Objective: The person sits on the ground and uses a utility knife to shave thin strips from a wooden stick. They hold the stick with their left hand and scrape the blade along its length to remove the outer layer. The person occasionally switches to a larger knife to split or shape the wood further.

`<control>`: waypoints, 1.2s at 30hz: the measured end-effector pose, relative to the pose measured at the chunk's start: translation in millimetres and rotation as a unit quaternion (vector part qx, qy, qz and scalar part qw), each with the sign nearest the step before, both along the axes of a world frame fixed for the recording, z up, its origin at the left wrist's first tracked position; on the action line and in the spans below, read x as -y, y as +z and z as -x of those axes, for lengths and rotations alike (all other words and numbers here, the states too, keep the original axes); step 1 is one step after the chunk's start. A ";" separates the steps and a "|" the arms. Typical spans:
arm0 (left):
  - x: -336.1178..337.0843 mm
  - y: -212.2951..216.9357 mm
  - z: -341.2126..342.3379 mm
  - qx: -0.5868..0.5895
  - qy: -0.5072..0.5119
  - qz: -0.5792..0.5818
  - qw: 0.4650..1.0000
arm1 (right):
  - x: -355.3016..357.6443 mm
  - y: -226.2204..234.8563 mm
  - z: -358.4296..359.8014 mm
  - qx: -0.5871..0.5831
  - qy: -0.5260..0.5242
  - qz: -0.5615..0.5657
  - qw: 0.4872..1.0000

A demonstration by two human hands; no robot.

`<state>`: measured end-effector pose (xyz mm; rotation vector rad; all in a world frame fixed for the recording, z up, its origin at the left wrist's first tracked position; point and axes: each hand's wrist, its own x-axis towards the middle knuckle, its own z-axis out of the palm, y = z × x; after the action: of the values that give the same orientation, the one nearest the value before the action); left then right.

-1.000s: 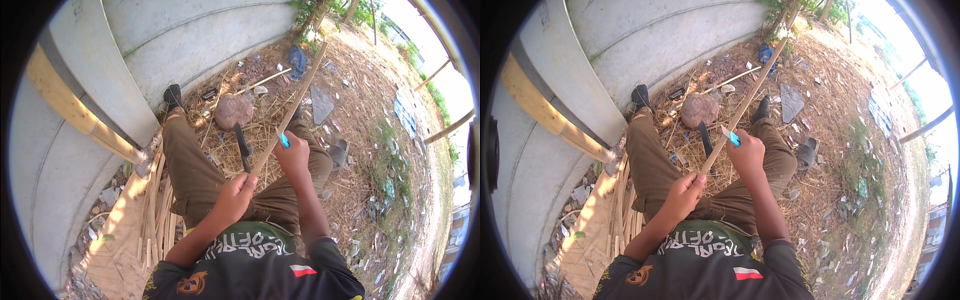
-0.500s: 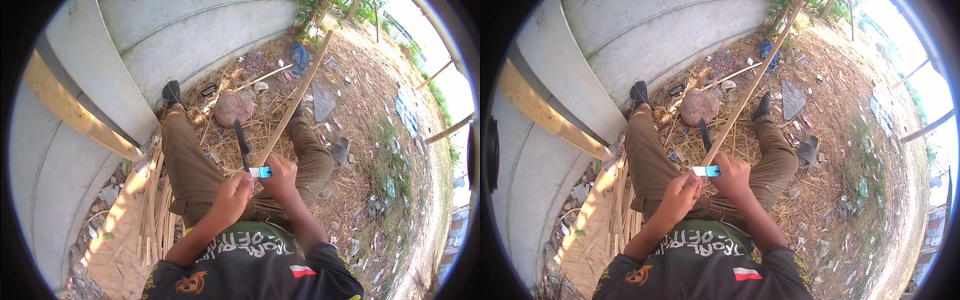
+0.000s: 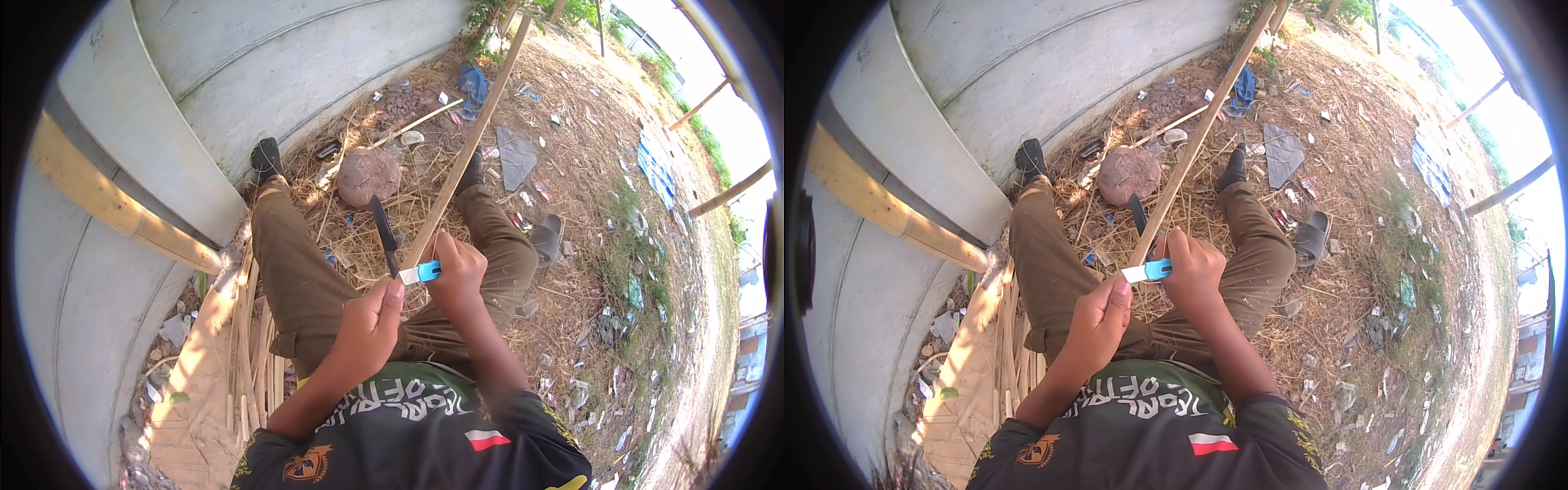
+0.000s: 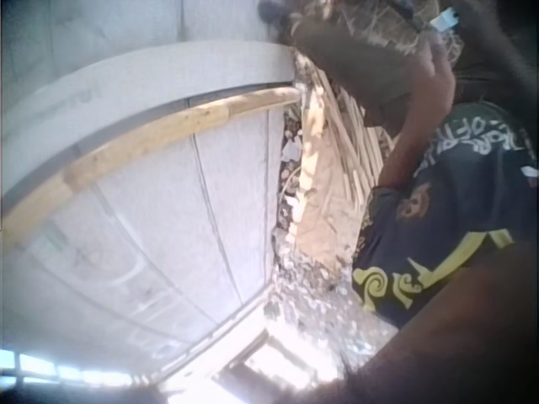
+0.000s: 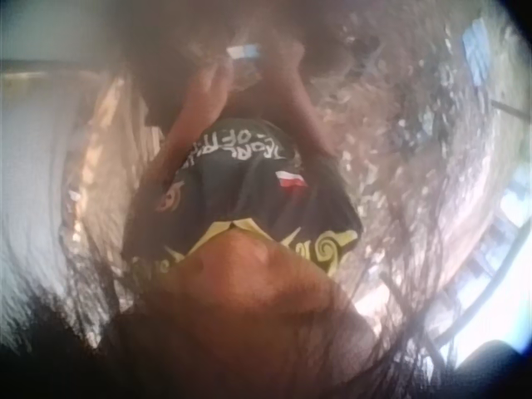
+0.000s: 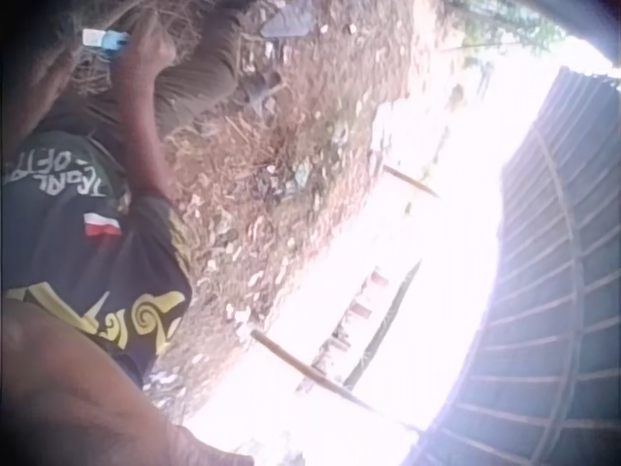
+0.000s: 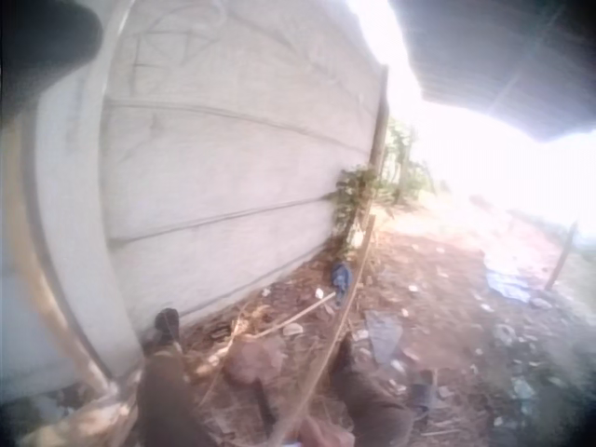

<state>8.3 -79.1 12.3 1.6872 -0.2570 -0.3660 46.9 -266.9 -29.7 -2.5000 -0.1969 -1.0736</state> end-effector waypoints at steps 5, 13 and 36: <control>-2.1 4.6 -3.8 -0.046 0.021 0.049 0.998 | -7.2 12.6 -11.1 -0.011 -0.005 -0.020 1.000; -9.5 -2.5 -7.9 -0.040 0.044 0.100 0.993 | -12.4 21.9 -39.6 0.053 -0.028 0.008 0.998; -48.4 -29.9 9.2 -0.404 -0.116 0.193 0.887 | 130.4 76.1 -13.4 -0.101 -0.191 -0.084 0.973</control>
<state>-0.8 -30.7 -17.6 0.9984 0.0940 -1.0842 60.3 -397.2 46.4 -2.5262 0.4331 -0.9158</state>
